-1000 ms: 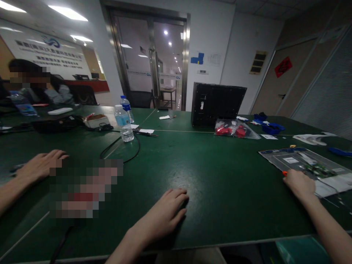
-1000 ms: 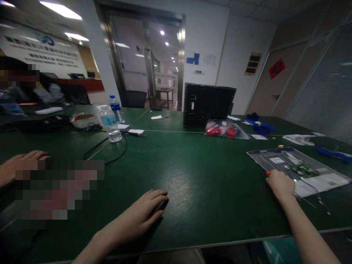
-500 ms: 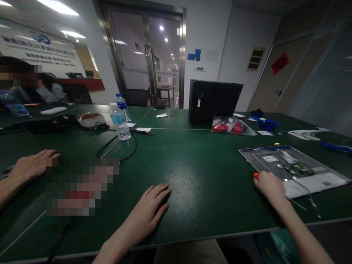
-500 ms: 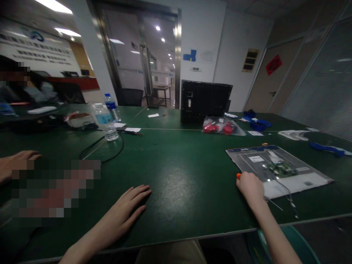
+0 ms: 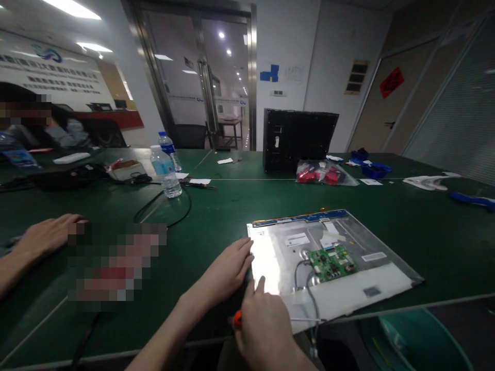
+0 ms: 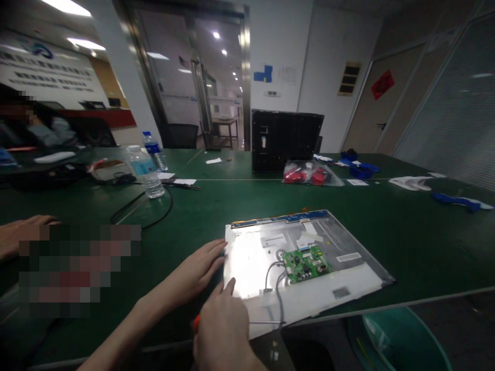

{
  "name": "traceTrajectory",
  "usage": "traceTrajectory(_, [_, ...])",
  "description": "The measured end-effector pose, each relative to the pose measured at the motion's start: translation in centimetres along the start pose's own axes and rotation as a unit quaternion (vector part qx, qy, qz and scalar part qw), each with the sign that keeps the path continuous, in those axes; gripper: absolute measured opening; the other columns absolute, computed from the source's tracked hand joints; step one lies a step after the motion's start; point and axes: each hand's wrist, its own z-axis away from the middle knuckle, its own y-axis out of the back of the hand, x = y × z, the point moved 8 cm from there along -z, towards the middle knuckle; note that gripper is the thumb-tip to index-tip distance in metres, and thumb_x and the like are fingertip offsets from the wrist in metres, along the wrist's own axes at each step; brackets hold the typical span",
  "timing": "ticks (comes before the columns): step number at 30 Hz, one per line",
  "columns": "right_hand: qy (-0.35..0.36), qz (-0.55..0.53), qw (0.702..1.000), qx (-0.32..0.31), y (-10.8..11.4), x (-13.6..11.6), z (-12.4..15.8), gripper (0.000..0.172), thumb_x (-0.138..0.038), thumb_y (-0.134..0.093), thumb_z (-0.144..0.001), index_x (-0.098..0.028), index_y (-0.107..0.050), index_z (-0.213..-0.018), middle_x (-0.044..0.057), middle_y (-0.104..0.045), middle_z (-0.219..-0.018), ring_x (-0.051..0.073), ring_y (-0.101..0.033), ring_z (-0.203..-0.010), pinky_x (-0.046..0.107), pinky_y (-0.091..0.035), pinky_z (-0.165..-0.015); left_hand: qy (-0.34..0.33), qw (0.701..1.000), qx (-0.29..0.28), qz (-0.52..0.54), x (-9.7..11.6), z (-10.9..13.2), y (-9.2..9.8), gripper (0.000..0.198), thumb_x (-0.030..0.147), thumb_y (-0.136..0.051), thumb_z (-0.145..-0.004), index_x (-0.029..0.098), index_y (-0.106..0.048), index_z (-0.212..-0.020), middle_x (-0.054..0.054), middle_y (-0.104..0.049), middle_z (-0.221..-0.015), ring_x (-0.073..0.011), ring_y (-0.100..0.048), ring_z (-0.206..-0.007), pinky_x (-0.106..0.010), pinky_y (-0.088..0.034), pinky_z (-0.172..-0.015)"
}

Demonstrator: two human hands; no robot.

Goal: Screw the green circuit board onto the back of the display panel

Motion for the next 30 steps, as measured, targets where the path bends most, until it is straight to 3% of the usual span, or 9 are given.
traceTrajectory(5, [0.088,0.001,0.995,-0.052,-1.4,-6.5,0.6,0.041,-0.022,-0.073,-0.073,-0.003,-0.07,-0.109,0.03,-0.067,-0.111,0.039,-0.069,-0.093,0.047,-0.06,-0.068,0.048,0.996,-0.043,-0.058,-1.9,0.0,-1.4,0.051,0.037,-0.037,-0.095,0.005,-0.052,-0.131,-0.022,-0.049,-0.141,-0.0299,-0.047,-0.131,-0.043,-0.039,-0.108])
traceTrajectory(10, [0.133,-0.026,0.991,-0.01,-0.7,-6.9,2.6,0.067,-0.026,-0.072,-0.074,-0.004,-0.052,-0.134,0.029,-0.056,-0.13,0.033,-0.073,-0.072,0.042,-0.059,-0.051,0.081,0.985,-0.045,-0.148,-4.4,2.2,-2.7,0.064,0.042,-0.029,-0.097,-0.001,-0.038,-0.143,-0.025,-0.033,-0.15,-0.0337,-0.033,-0.14,-0.054,-0.031,-0.11])
traceTrajectory(12, [0.155,-0.018,0.987,0.037,0.9,-5.1,3.3,0.068,-0.033,-0.071,-0.076,-0.005,-0.051,-0.136,0.029,-0.055,-0.131,0.032,-0.073,-0.071,0.04,-0.058,-0.049,0.068,0.983,-0.032,-0.17,-5.2,3.0,-2.6,0.065,0.047,-0.025,-0.098,0.003,-0.038,-0.144,-0.022,-0.035,-0.15,-0.0315,-0.034,-0.14,-0.053,-0.027,-0.112])
traceTrajectory(14, [0.129,0.008,0.988,0.086,3.0,-1.9,3.7,0.062,-0.037,-0.066,-0.08,-0.007,-0.054,-0.133,0.026,-0.057,-0.131,0.031,-0.073,-0.078,0.039,-0.059,-0.056,0.05,0.981,-0.014,-0.187,-6.1,3.6,-2.1,0.066,0.051,-0.022,-0.098,0.007,-0.04,-0.144,-0.02,-0.039,-0.148,-0.0303,-0.037,-0.139,-0.051,-0.026,-0.112])
traceTrajectory(19, [-0.033,0.083,0.985,0.15,7.0,8.7,2.7,0.036,-0.033,-0.049,-0.093,-0.019,-0.062,-0.123,0.016,-0.064,-0.127,0.027,-0.072,-0.088,0.038,-0.057,-0.071,0.021,0.97,0.024,-0.24,-8.2,5.0,-0.1,0.059,0.051,-0.029,-0.099,0.015,-0.051,-0.139,-0.013,-0.052,-0.142,-0.028,-0.043,-0.134,-0.046,-0.028,-0.112])
traceTrajectory(22, [-0.097,0.1,0.982,0.128,6.7,13.7,1.6,0.033,-0.035,-0.043,-0.095,-0.019,-0.068,-0.109,0.014,-0.072,-0.109,0.029,-0.072,-0.09,0.04,-0.056,-0.074,0.018,0.966,0.041,-0.256,-9.5,5.9,0.7,0.052,0.047,-0.033,-0.099,0.017,-0.055,-0.135,-0.011,-0.056,-0.138,-0.0277,-0.046,-0.132,-0.045,-0.031,-0.11])
traceTrajectory(24, [-0.123,0.111,0.979,0.12,6.0,16.0,1.2,0.036,-0.035,-0.042,-0.095,-0.018,-0.066,-0.116,0.015,-0.068,-0.12,0.03,-0.071,-0.095,0.042,-0.056,-0.077,0.026,0.965,0.047,-0.258,-10.3,6.4,1.1,0.048,0.043,-0.034,-0.099,0.018,-0.057,-0.132,-0.011,-0.057,-0.137,-0.0278,-0.048,-0.13,-0.045,-0.032,-0.11])
traceTrajectory(26, [-0.134,0.108,0.978,0.118,5.2,17.4,1.0,0.044,-0.039,-0.041,-0.096,-0.017,-0.059,-0.129,0.016,-0.058,-0.135,0.031,-0.068,-0.103,0.045,-0.055,-0.084,0.042,0.966,0.047,-0.251,-10.8,6.7,1.5,0.046,0.039,-0.035,-0.098,0.018,-0.059,-0.13,-0.011,-0.059,-0.135,-0.0287,-0.049,-0.129,-0.047,-0.033,-0.109])
traceTrajectory(30, [-0.125,0.082,0.983,0.104,4.0,17.9,1.1,0.049,-0.041,-0.036,-0.097,-0.016,-0.058,-0.132,0.016,-0.052,-0.14,0.032,-0.067,-0.107,0.046,-0.055,-0.085,0.087,0.969,0.027,-0.229,-10.0,6.5,2.6,0.04,0.028,-0.038,-0.094,0.014,-0.063,-0.123,-0.015,-0.061,-0.131,-0.0326,-0.053,-0.124,-0.05,-0.036,-0.106])
